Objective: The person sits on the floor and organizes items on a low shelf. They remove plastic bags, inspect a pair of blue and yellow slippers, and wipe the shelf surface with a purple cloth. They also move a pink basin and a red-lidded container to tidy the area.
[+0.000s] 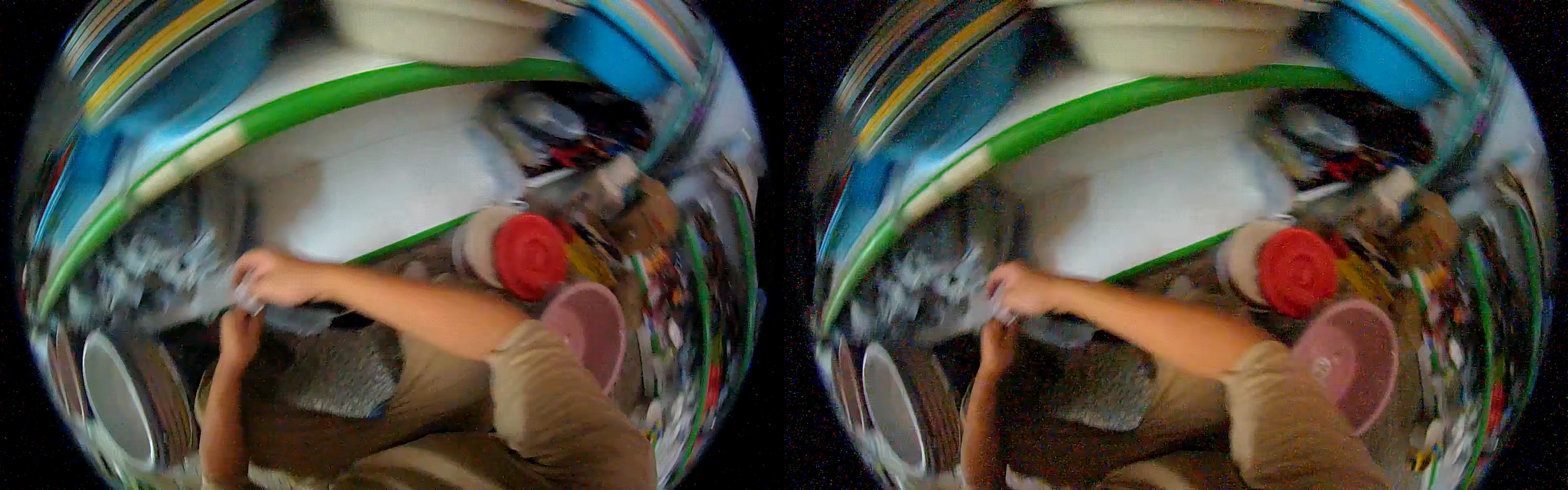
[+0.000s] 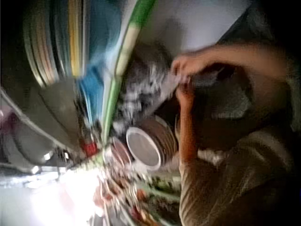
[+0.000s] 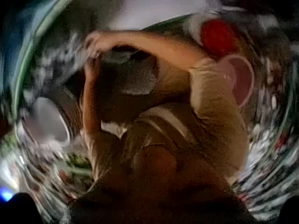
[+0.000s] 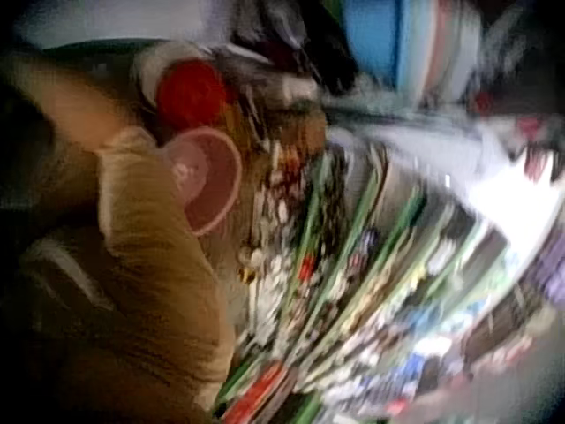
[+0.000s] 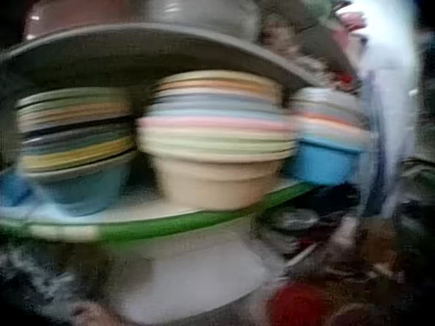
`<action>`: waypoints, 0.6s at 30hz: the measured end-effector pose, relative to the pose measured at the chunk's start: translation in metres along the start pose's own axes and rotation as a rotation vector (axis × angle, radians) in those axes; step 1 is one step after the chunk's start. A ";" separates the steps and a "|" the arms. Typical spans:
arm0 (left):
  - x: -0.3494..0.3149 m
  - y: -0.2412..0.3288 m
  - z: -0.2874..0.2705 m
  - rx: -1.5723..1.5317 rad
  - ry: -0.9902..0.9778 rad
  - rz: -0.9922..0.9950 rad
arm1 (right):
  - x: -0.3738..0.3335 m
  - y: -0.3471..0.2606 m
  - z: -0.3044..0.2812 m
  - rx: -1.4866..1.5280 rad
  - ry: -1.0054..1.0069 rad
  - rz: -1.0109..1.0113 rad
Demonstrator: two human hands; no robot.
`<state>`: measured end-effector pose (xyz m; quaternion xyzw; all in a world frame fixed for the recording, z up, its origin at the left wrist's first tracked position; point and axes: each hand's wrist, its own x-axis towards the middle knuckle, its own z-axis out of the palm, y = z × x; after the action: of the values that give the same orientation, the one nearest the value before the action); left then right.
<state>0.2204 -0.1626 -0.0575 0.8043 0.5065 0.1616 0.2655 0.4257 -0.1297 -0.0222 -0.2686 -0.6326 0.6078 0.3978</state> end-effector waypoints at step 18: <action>-0.014 -0.007 0.000 -0.089 0.076 0.001 | -0.015 -0.025 -0.021 -0.426 -0.352 0.192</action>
<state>0.2089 -0.1727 -0.0612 0.7852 0.5081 0.2147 0.2815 0.4553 -0.1333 -0.0019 -0.2951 -0.7771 0.5332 0.1574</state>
